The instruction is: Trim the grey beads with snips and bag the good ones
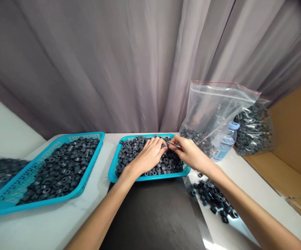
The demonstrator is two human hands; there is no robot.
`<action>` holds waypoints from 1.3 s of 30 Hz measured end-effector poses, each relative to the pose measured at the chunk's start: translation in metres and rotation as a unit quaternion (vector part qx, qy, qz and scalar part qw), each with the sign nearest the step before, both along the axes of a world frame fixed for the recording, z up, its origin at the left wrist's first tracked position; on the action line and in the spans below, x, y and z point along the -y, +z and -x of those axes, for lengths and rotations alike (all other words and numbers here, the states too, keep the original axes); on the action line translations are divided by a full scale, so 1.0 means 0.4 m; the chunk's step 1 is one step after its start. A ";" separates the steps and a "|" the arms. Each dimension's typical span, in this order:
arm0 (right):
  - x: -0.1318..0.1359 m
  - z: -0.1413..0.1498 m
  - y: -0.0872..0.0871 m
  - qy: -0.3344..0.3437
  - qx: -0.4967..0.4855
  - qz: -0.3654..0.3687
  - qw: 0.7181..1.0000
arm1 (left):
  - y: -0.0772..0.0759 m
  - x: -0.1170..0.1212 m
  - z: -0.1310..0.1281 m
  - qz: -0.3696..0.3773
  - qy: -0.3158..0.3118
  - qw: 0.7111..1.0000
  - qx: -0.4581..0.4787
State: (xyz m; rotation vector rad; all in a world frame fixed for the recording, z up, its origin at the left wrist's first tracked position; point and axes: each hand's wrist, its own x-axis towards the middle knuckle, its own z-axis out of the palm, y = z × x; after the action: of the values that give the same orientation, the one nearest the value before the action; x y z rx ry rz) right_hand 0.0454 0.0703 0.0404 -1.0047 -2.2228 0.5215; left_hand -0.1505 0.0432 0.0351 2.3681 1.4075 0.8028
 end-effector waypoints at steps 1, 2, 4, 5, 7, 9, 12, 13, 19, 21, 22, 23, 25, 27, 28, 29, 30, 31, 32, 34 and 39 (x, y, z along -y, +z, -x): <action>0.004 -0.004 0.008 -0.002 0.003 0.001 1.000 | 0.003 -0.003 0.000 0.001 0.004 1.000 0.013; 0.007 -0.007 0.015 -0.001 0.007 0.004 1.000 | 0.008 -0.006 0.000 0.003 0.009 1.000 0.029; 0.014 -0.013 0.027 0.007 0.019 0.012 1.000 | 0.019 -0.012 0.000 0.010 0.022 0.997 0.067; 0.017 -0.016 0.031 0.013 0.024 0.016 0.999 | 0.026 -0.014 0.001 0.016 0.029 0.996 0.088; 0.022 -0.017 0.035 0.026 0.032 0.024 0.999 | 0.039 -0.015 0.002 0.034 0.038 0.990 0.129; 0.027 -0.014 0.035 0.037 0.034 0.029 0.998 | 0.049 -0.015 0.004 0.052 0.044 0.983 0.169; 0.040 -0.003 0.035 0.059 0.032 0.033 0.997 | 0.053 -0.022 0.010 0.057 0.059 0.969 0.232; 0.046 0.003 0.034 0.069 0.031 0.034 0.997 | 0.051 -0.026 0.012 0.053 0.067 0.963 0.256; 0.081 0.049 0.019 0.136 0.015 0.011 0.991 | 0.050 -0.046 0.022 0.036 0.128 0.904 0.406; 0.090 0.066 0.004 0.139 0.004 -0.003 0.990 | 0.058 -0.045 0.023 0.047 0.143 0.878 0.454; 0.094 0.073 -0.004 0.135 -0.002 -0.010 0.991 | 0.062 -0.043 0.023 0.053 0.149 0.865 0.476; 0.098 0.080 -0.012 0.130 -0.008 -0.017 0.991 | 0.066 -0.042 0.025 0.058 0.152 0.852 0.497; 0.104 0.089 -0.026 0.121 -0.015 -0.027 0.992 | 0.074 -0.040 0.030 0.073 0.150 0.828 0.535; 0.109 0.094 -0.034 0.115 -0.020 -0.036 0.992 | 0.079 -0.039 0.036 0.095 0.137 0.806 0.568; 0.110 0.094 -0.035 0.113 -0.023 -0.041 0.993 | 0.081 -0.039 0.039 0.108 0.128 0.794 0.584; 0.111 0.094 -0.034 0.109 -0.027 -0.045 0.993 | 0.082 -0.038 0.041 0.122 0.120 0.783 0.598; 0.110 0.093 -0.033 0.104 -0.031 -0.049 0.993 | 0.083 -0.037 0.042 0.134 0.112 0.772 0.612; 0.109 0.091 -0.031 0.096 -0.037 -0.053 0.993 | 0.082 -0.035 0.042 0.144 0.107 0.760 0.625; 0.106 0.088 -0.029 0.088 -0.043 -0.056 0.994 | 0.081 -0.034 0.042 0.151 0.105 0.748 0.638; 0.099 0.083 -0.026 0.070 -0.054 -0.063 0.994 | 0.078 -0.032 0.041 0.163 0.106 0.720 0.666; 0.082 0.076 -0.029 0.037 -0.066 -0.074 0.994 | 0.072 -0.039 0.066 0.197 0.137 0.629 0.740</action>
State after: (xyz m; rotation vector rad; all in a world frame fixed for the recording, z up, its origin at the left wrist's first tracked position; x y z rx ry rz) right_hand 0.0151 0.0374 0.0289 -0.7905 -2.1524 0.4353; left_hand -0.1768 0.0589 0.0638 0.5074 0.8728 1.6488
